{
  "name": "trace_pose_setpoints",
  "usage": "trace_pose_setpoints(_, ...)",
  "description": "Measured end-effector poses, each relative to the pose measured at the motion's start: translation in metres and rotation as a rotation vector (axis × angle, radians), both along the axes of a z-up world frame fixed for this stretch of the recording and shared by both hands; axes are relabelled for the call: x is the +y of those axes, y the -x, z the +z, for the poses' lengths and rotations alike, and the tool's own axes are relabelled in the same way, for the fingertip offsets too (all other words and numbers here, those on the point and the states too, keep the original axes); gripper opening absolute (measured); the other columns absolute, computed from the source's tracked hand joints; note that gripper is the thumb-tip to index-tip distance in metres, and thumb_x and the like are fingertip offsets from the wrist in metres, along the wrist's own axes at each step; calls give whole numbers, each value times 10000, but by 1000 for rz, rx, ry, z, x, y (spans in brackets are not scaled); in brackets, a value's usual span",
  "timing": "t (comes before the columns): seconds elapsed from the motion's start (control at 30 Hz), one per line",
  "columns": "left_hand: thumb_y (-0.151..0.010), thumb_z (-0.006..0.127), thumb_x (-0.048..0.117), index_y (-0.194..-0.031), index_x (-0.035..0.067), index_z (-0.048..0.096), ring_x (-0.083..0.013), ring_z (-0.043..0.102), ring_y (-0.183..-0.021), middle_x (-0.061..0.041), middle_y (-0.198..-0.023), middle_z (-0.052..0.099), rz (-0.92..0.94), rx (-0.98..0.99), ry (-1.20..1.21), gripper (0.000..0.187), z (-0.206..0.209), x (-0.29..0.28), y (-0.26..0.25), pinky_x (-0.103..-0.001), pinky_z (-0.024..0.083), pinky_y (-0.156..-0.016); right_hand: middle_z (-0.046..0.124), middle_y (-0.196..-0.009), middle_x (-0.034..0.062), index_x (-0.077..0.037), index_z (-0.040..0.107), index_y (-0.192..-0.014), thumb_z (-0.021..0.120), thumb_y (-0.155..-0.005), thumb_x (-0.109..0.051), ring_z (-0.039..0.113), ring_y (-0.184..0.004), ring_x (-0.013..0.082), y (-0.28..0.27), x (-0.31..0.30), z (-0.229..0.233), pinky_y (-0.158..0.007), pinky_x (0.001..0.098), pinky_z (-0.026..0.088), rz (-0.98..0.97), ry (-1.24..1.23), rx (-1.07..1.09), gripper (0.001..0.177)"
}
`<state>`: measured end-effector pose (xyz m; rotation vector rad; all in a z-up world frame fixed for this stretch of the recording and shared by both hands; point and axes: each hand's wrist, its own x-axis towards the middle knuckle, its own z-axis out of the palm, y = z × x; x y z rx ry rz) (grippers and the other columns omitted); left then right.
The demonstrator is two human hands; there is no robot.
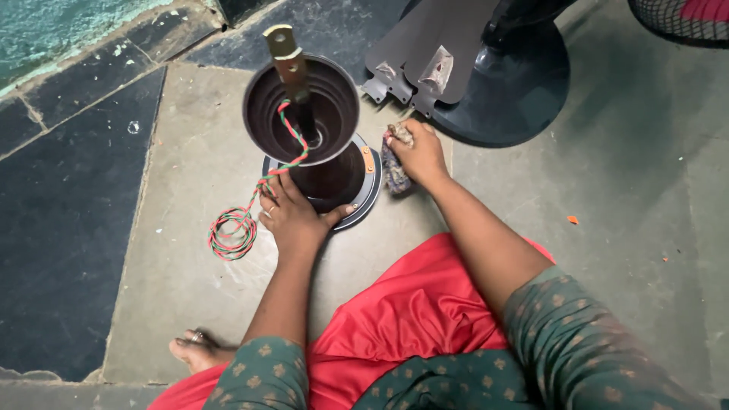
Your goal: The person sits on the floor and wipes a dark brown ceiling fan downrod and canopy with a cloth. They rotate the parts to clean different sides and then wipe the canopy's underside. The person also handles a bundle of wires attached to the downrod.
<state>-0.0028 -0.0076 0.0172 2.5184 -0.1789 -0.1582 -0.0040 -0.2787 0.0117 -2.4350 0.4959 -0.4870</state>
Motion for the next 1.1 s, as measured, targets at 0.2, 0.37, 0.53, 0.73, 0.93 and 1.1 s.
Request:
trace_pose_setpoints(0.2,-597,872,629,-1557,16,285,-481,368,-1345,-211,-1567,362,-35,-61,46,1281,-13,6,-3,-504,396,-1069,699,-1086,167,-91,720,-1091,798,-750,-204,655,-1042,369,22,29,0,-929,422,517,362,166,136,368)
trace_pose_setpoints(0.37,-787,858,561,-1498,-43,345,-501,415,-1245,-292,-1471,418,-73,-262,-72,1065,-29,14,0,-525,401,-1086,784,-994,119,-145,764,-1068,791,-753,-251,754,-904,245,46,66,21,-847,364,581,610,-57,738,334)
trace_pose_setpoints(0.53,-737,834,467,-1522,20,346,-463,430,-1290,-232,-1465,432,-61,-105,77,1027,-34,27,-1,-524,403,-1056,788,-966,90,-150,783,-1080,747,-765,-199,734,-865,196,60,54,53,-819,334,565,543,-47,582,321)
trace_pose_setpoints(0.73,-796,804,491,-1458,93,453,-403,524,-1299,-181,-1455,503,24,148,42,848,-11,54,-11,-502,463,-1042,767,-922,56,-114,754,-1073,727,-885,-301,691,-834,166,80,34,70,-780,319,545,217,-287,346,267)
trace_pose_setpoints(0.93,-831,788,529,-1452,114,478,-408,530,-1310,-173,-1457,516,166,209,2,809,25,82,-4,-496,489,-1024,766,-911,65,-113,764,-1072,711,-915,-335,687,-806,161,84,44,81,-758,318,541,161,-294,304,277)
trace_pose_setpoints(1.1,-753,847,420,-1444,81,434,-413,519,-1333,-192,-1474,505,131,-65,249,874,57,80,0,-489,452,-1072,778,-937,85,-112,759,-1082,702,-913,-314,704,-825,179,84,56,75,-769,323,550,198,-252,307,270)
